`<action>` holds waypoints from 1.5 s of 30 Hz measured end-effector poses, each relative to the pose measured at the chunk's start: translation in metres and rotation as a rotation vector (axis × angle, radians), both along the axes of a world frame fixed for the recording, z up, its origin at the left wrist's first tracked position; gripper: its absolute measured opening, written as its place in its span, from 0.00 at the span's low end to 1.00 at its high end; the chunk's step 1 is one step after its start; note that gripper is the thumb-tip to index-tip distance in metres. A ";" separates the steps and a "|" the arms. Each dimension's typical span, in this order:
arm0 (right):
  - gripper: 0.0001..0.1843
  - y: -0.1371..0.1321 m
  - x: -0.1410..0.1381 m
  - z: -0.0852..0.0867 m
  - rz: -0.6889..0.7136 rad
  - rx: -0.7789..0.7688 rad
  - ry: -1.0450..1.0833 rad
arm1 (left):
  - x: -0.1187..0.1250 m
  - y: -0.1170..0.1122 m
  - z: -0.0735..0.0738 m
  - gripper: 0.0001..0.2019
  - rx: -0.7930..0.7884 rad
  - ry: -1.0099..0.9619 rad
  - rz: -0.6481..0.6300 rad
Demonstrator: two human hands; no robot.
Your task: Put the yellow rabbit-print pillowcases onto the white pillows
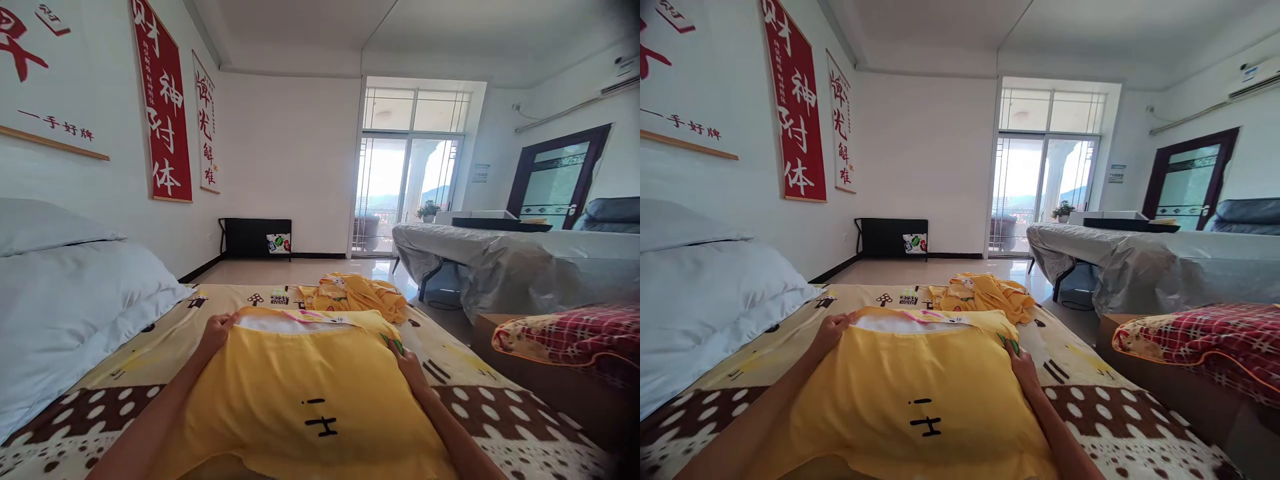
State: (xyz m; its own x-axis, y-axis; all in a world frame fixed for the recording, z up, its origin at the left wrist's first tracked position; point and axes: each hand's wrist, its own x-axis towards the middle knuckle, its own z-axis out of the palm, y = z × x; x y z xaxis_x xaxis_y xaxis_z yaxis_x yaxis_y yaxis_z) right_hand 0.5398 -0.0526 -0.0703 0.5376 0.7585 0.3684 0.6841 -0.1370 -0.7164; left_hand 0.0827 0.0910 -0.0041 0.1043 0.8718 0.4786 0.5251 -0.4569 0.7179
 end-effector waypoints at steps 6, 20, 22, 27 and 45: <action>0.36 0.001 0.008 0.019 -0.063 -0.062 -0.177 | -0.005 -0.003 0.065 0.25 0.126 -0.097 0.156; 0.21 0.056 -0.066 0.057 0.326 -0.113 -0.636 | -0.010 0.012 -0.012 0.12 -0.056 0.553 -0.010; 0.22 0.064 -0.085 0.060 0.540 -0.047 -0.679 | -0.011 0.019 -0.011 0.13 -0.063 0.576 0.085; 0.22 0.075 -0.119 0.034 0.541 -0.019 -0.706 | -0.021 0.030 -0.029 0.10 -0.315 0.600 0.201; 0.31 -0.032 -0.067 0.067 0.353 0.128 -0.680 | -0.002 -0.048 0.088 0.04 0.712 0.017 0.508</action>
State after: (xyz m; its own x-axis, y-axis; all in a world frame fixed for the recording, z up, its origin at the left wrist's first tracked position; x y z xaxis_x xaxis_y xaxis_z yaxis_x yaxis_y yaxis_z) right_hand 0.4730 -0.0842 -0.0032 -0.1038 0.7724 0.6266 0.9668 0.2264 -0.1189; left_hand 0.0807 0.0434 0.0840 -0.2039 0.3088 0.9290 0.7950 -0.5015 0.3412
